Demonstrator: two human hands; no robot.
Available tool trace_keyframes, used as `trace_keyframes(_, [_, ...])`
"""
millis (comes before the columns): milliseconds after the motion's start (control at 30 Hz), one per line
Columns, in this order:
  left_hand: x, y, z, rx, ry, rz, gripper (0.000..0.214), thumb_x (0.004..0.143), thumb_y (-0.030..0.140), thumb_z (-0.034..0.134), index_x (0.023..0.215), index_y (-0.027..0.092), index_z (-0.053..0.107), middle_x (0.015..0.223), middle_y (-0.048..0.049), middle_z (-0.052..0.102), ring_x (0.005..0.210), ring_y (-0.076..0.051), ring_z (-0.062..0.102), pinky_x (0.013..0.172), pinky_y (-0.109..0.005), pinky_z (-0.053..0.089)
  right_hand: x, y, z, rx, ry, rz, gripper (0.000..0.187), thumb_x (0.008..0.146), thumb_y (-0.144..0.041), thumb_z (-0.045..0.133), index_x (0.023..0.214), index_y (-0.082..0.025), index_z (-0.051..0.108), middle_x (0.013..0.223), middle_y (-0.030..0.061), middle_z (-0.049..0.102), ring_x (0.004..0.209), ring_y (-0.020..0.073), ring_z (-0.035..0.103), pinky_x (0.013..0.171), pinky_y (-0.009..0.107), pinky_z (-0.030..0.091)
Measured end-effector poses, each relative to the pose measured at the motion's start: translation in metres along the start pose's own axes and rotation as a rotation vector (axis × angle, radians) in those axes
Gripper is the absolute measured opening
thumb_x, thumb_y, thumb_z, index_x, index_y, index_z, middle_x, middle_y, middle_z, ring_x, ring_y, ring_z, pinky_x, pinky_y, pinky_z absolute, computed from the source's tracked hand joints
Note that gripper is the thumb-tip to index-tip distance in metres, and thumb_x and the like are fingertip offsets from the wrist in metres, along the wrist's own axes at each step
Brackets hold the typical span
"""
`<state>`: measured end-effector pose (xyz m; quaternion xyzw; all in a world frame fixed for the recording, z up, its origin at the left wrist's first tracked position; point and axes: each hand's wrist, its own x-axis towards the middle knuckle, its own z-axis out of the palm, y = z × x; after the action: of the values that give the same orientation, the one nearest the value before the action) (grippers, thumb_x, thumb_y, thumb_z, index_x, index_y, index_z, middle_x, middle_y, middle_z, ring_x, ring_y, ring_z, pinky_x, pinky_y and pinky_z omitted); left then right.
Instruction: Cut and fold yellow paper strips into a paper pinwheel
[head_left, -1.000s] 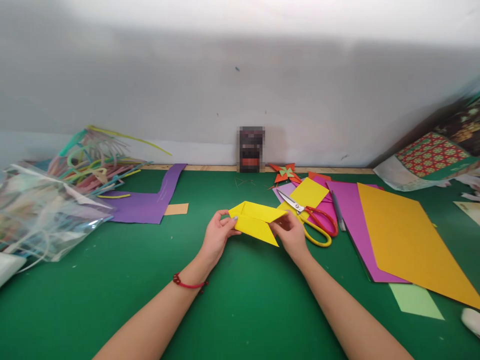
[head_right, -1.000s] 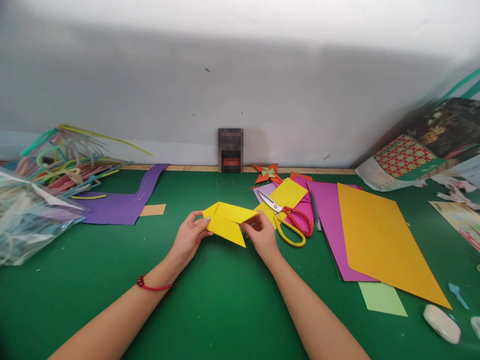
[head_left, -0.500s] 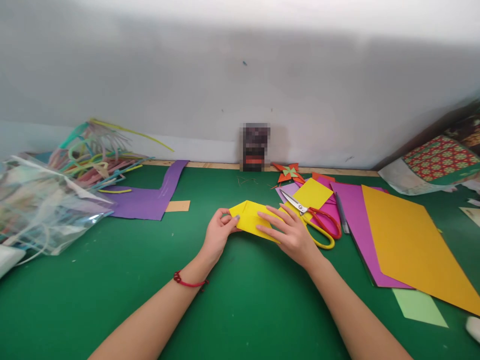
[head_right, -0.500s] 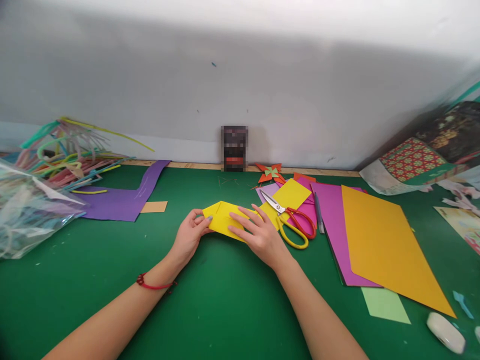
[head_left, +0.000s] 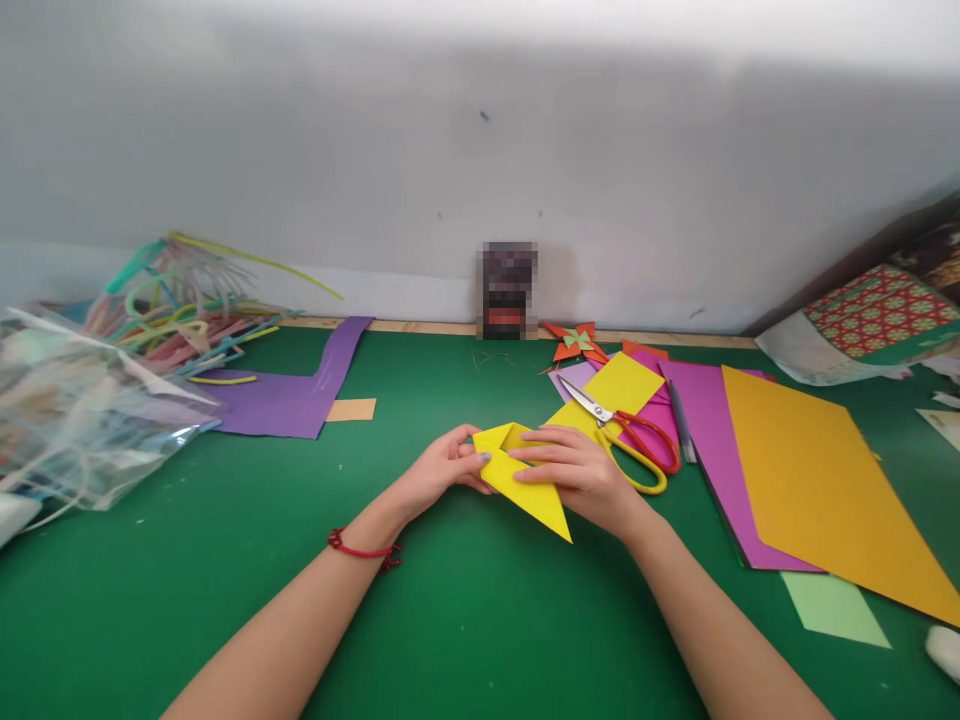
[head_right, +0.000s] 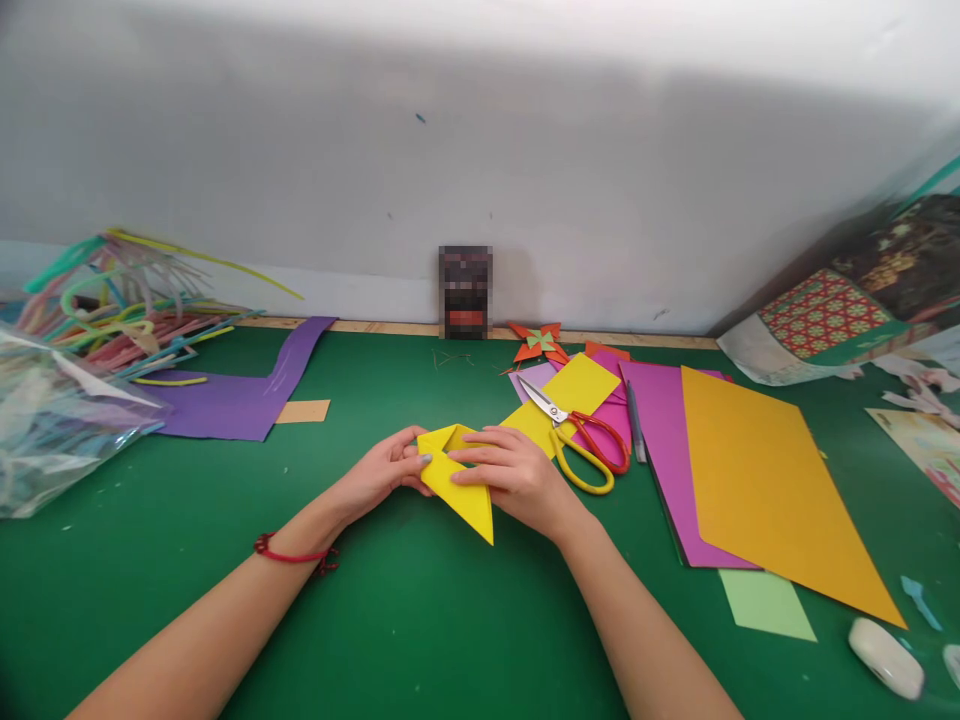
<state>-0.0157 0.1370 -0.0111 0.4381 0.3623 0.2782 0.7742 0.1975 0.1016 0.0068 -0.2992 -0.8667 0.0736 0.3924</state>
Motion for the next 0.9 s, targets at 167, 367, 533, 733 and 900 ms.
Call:
trace_keyframes(167, [-0.002, -0.001, 0.001, 0.061, -0.045, -0.006, 0.034, 0.068, 0.041, 0.067, 0.082, 0.015, 0.05, 0.067, -0.0004, 0.061, 0.053, -0.013, 0.061, 0.051, -0.025, 0.049, 0.005, -0.005, -0.004, 0.117, 0.012, 0.005, 0.016, 0.084, -0.015, 0.055, 0.089, -0.022, 0.068, 0.094, 0.0038, 0.072, 0.099, 0.0173, 0.062, 0.082, 0.032, 0.052])
trace_keyframes(367, [-0.005, -0.003, 0.002, 0.206, -0.116, 0.01, 0.032, 0.074, 0.045, 0.059, 0.072, 0.013, 0.054, 0.043, 0.0053, 0.05, 0.033, -0.006, 0.041, 0.034, -0.018, 0.031, 0.006, -0.009, -0.001, 0.166, -0.051, 0.027, 0.018, 0.085, -0.014, 0.054, 0.091, -0.022, 0.069, 0.093, 0.0039, 0.072, 0.102, 0.0174, 0.06, 0.084, 0.032, 0.052])
trace_keyframes(533, [-0.004, -0.001, 0.002, 0.21, -0.072, 0.039, 0.031, 0.075, 0.044, 0.056, 0.076, 0.013, 0.055, 0.038, 0.0061, 0.048, 0.029, -0.006, 0.038, 0.033, -0.018, 0.03, 0.002, -0.005, 0.002, 0.104, -0.114, 0.041, 0.018, 0.085, -0.016, 0.054, 0.096, -0.023, 0.067, 0.1, 0.0039, 0.07, 0.109, 0.0178, 0.057, 0.086, 0.033, 0.05])
trace_keyframes(733, [-0.003, -0.007, 0.01, 0.24, 0.043, 0.089, 0.036, 0.074, 0.048, 0.057, 0.079, 0.013, 0.057, 0.038, 0.0048, 0.051, 0.031, -0.007, 0.043, 0.035, -0.018, 0.033, 0.004, -0.009, 0.003, 0.046, -0.055, 0.142, 0.007, 0.083, -0.024, 0.059, 0.083, -0.023, 0.066, 0.094, 0.0027, 0.072, 0.101, 0.021, 0.062, 0.083, 0.039, 0.045])
trace_keyframes(900, [-0.002, -0.014, 0.018, 0.192, 0.057, 0.126, 0.041, 0.073, 0.051, 0.058, 0.085, 0.012, 0.059, 0.042, 0.0043, 0.054, 0.032, -0.008, 0.046, 0.036, -0.019, 0.037, 0.008, -0.018, 0.004, 0.095, -0.015, 0.432, 0.01, 0.078, -0.033, 0.064, 0.075, -0.023, 0.065, 0.082, 0.002, 0.072, 0.088, 0.0224, 0.063, 0.082, 0.042, 0.04])
